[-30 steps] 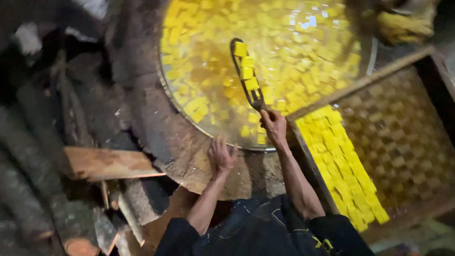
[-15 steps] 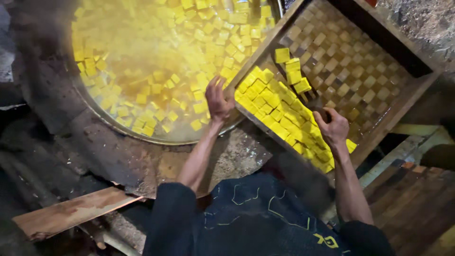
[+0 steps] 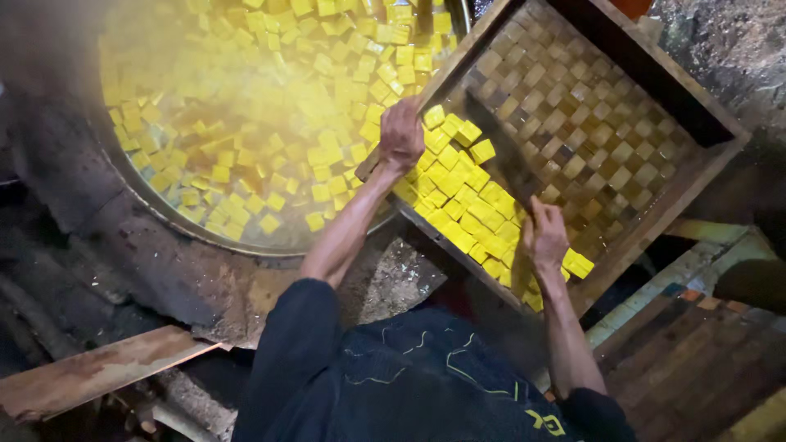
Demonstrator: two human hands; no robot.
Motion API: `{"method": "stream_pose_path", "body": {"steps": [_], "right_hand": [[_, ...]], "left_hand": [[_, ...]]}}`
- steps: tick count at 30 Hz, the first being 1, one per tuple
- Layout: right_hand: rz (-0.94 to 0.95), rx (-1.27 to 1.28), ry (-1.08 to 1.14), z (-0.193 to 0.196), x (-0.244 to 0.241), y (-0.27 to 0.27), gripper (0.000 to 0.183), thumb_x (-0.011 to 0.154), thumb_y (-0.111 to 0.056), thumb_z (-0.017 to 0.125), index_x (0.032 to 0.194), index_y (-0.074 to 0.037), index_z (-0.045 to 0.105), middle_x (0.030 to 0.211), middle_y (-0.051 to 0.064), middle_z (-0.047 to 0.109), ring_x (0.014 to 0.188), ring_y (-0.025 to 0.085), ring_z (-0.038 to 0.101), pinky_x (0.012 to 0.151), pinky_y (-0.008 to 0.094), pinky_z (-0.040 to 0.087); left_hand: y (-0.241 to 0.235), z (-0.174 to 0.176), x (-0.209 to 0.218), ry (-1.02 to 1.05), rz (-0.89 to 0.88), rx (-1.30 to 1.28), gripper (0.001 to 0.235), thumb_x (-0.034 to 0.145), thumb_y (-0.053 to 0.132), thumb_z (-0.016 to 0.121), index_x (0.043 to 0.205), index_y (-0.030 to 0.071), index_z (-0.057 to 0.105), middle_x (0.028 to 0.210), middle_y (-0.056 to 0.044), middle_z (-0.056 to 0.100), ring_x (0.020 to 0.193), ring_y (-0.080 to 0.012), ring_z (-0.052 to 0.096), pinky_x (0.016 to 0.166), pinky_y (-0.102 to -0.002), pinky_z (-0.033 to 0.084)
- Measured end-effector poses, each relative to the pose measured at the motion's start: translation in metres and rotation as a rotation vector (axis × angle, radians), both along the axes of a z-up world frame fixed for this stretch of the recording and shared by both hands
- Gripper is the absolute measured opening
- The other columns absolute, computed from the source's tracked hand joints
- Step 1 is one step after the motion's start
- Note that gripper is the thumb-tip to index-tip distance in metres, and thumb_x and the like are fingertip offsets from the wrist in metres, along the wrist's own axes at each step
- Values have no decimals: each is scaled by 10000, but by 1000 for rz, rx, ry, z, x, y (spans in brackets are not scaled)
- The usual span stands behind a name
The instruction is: The person uses tongs to transfer yellow tofu cubes from a large steaming pot into a woven tray. The tofu is arranged in neat rows on the tray as it is removed from the pot.
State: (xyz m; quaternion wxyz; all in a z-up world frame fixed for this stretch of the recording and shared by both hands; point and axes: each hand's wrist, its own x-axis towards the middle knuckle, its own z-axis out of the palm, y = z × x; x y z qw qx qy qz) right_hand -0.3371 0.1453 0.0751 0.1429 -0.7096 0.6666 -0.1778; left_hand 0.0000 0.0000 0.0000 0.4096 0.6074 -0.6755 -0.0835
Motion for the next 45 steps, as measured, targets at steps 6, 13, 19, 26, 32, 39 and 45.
{"method": "stream_pose_path", "body": {"steps": [6, 13, 19, 26, 32, 39, 45], "right_hand": [[43, -20, -112, 4, -6, 5, 404, 951, -92, 677, 1354, -100, 653, 1215, 130, 646, 1073, 331, 663, 878, 378, 534], [-155, -93, -534, -5, -16, 17, 398, 1030, -90, 585, 1413, 19, 584, 1242, 180, 648, 1143, 281, 632, 1011, 337, 491], [-140, -124, -71, -2, -15, 10, 394, 973, -106, 623, 1363, -55, 639, 1242, 167, 690, 1097, 336, 670, 915, 426, 528], [164, -174, 393, 19, -28, 6, 483, 878, -131, 704, 1358, -108, 656, 1099, 139, 661, 944, 322, 647, 799, 429, 528], [94, -251, 157, 18, 12, 32, 452, 939, -89, 664, 1388, -60, 630, 1167, 187, 669, 1047, 383, 648, 882, 463, 536], [251, 188, -507, -3, 179, 30, 343, 993, -218, 568, 1269, -32, 656, 1023, 208, 712, 917, 363, 710, 812, 435, 555], [327, 503, 70, -2, 249, 39, 456, 995, -514, 573, 1124, -106, 732, 987, 209, 750, 966, 431, 703, 820, 533, 534]], "left_hand": [[-54, -66, -11, -206, -302, 13, 619, 941, 49, 514, 1551, 26, 417, 1275, -133, 612, 1153, -307, 641, 1126, -534, 431], [-46, -56, 10, -481, -533, -112, 690, 876, 160, 602, 1533, 89, 402, 1397, -150, 551, 1373, -323, 524, 1181, -688, 250], [68, -1, 22, -146, -133, 115, 592, 803, 67, 560, 1391, 136, 560, 1374, -120, 606, 1333, -322, 537, 1121, -594, 309], [140, 26, 57, 111, 40, 117, 476, 844, 39, 546, 1317, 55, 596, 1285, -149, 641, 1219, -356, 586, 1052, -524, 436], [179, 21, 101, 139, 283, 105, 518, 830, -4, 558, 1347, 37, 572, 1338, -189, 613, 1289, -381, 556, 1112, -501, 442], [269, -6, 153, 81, 672, 125, 602, 829, 66, 652, 1413, 14, 517, 1384, -205, 574, 1306, -409, 537, 1120, -495, 423], [323, -30, 164, 37, 697, 197, 589, 880, 147, 685, 1418, -10, 505, 1398, -246, 539, 1320, -433, 494, 1138, -517, 391]]}}
